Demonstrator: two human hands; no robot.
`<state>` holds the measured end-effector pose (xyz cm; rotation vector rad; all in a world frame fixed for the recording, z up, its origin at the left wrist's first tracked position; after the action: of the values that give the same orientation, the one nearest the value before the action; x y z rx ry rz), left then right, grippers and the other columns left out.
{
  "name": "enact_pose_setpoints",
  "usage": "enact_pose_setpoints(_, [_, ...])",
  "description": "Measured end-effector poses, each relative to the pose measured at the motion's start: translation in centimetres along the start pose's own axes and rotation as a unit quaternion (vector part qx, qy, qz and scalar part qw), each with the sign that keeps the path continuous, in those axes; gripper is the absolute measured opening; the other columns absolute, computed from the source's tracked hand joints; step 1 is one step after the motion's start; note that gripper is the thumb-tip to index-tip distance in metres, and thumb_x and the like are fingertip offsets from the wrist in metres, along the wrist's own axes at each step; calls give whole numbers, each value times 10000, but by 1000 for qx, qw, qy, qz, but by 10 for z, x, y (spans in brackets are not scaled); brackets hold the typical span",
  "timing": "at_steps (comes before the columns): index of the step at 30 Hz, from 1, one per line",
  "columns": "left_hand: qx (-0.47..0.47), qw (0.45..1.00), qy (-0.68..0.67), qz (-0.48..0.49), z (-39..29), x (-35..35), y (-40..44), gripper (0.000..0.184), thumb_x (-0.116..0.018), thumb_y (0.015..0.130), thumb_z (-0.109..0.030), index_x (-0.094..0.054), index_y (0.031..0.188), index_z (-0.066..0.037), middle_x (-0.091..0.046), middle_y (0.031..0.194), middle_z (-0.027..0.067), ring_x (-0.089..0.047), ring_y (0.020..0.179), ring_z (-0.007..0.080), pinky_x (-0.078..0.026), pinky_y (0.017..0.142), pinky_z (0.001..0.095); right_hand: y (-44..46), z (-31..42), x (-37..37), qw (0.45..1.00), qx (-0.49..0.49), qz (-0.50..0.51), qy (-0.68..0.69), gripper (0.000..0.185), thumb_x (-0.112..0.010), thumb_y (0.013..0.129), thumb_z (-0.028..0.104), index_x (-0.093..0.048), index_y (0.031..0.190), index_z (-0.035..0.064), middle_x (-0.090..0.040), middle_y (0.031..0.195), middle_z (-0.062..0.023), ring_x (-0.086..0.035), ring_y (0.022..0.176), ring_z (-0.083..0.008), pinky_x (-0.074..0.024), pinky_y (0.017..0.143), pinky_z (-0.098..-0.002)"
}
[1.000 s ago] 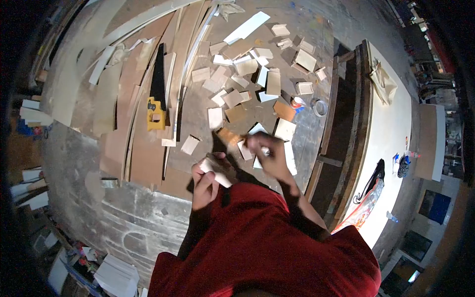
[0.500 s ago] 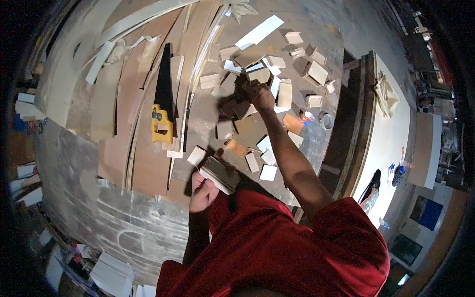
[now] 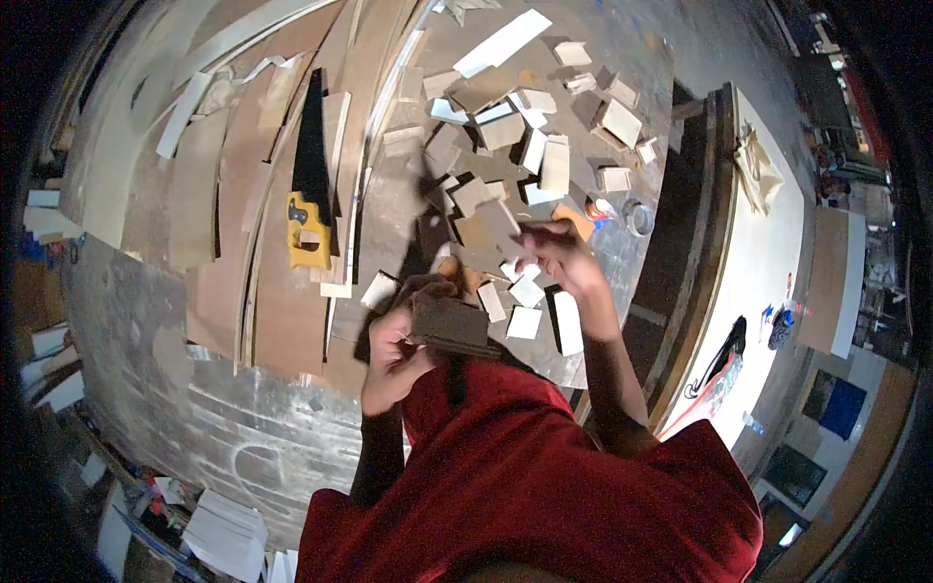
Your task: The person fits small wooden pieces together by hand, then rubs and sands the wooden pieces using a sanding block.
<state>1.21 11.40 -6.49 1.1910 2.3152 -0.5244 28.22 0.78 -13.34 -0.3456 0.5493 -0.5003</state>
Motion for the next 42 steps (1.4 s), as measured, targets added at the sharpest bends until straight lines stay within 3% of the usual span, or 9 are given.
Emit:
enact_pose_setpoints(8, [-28,982,188,-20,-7,-41,0,523,-807,787,-160,-625,1233,41,-620,1191,124,-604,1087,198,-452,952,308,-95,39,-57,991,68,88,-77,320,-775,809,46,-712,1110,-39,-731,987,-126,-678,748,-165,-569,716,-292])
enact_pose_setpoints(10, [-47,979,197,-31,0,-43,-6,600,-851,740,-164,-615,1249,48,-631,1238,132,-615,1104,213,-467,951,318,-103,36,-55,987,87,71,-116,315,-762,819,35,-708,1121,-39,-731,985,-130,-685,730,-174,-564,715,-291])
enact_pose_setpoints(13, [-5,996,26,-89,1,-55,-13,752,-885,703,-195,-553,1329,56,-553,1401,172,-577,1215,241,-454,1024,379,-115,44,-67,981,120,83,-127,323,-755,820,23,-705,1134,-31,-735,954,-131,-691,716,-181,-561,719,-302])
enact_pose_setpoints(17, [-118,981,130,-85,10,-45,-23,784,-880,717,-205,-520,1365,50,-550,1398,170,-537,1262,243,-412,1065,389,-130,45,-74,989,105,61,-80,324,-748,824,22,-705,1142,-24,-737,920,-133,-693,706,-180,-554,729,-305])
enact_pose_setpoints(26, [51,988,-77,-124,-2,-64,-37,764,-812,767,-255,-489,1376,76,-559,1377,158,-540,1256,242,-398,1085,383,-147,52,-84,956,180,112,-203,453,-772,829,76,-652,1262,14,-735,908,-106,-675,751,-142,-522,760,-275])
enact_pose_setpoints(29, [24,978,-203,-32,10,-63,-39,739,-766,817,-281,-461,1397,63,-575,1347,148,-550,1245,233,-408,1088,375,-154,53,-87,953,218,105,-180,563,-777,836,100,-575,1355,18,-721,873,-80,-658,748,-123,-518,761,-273])
enact_pose_setpoints(36, [59,978,-200,-24,7,-80,-38,671,-683,887,-273,-418,1416,43,-560,1345,135,-580,1210,234,-465,1039,361,-171,65,-98,976,128,137,-114,709,-711,894,66,-352,1504,16,-683,784,-103,-657,682,-155,-556,679,-302])
enact_pose_setpoints(39, [37,977,-211,7,11,-84,-34,661,-666,904,-276,-397,1429,23,-554,1350,135,-591,1192,229,-479,1019,362,-178,70,-96,985,79,126,-86,729,-721,886,62,-336,1499,-18,-681,778,-99,-653,666,-150,-554,660,-297])
enact_pose_setpoints(42, [111,973,-202,-15,15,-88,-34,592,-614,953,-289,-406,1416,17,-581,1311,137,-610,1162,229,-493,1000,368,-181,68,-87,984,73,133,-95,801,-787,825,69,-348,1485,-45,-679,772,-74,-639,666,-123,-534,664,-272])
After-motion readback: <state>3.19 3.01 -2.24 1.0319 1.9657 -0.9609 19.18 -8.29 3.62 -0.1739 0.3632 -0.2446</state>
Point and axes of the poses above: each hand's wrist, its own y-axis towards the middle knuckle, its own x-axis out of the back of the hand, z = x × y, the point moved 2 cm from there along y, towards the middle knuckle
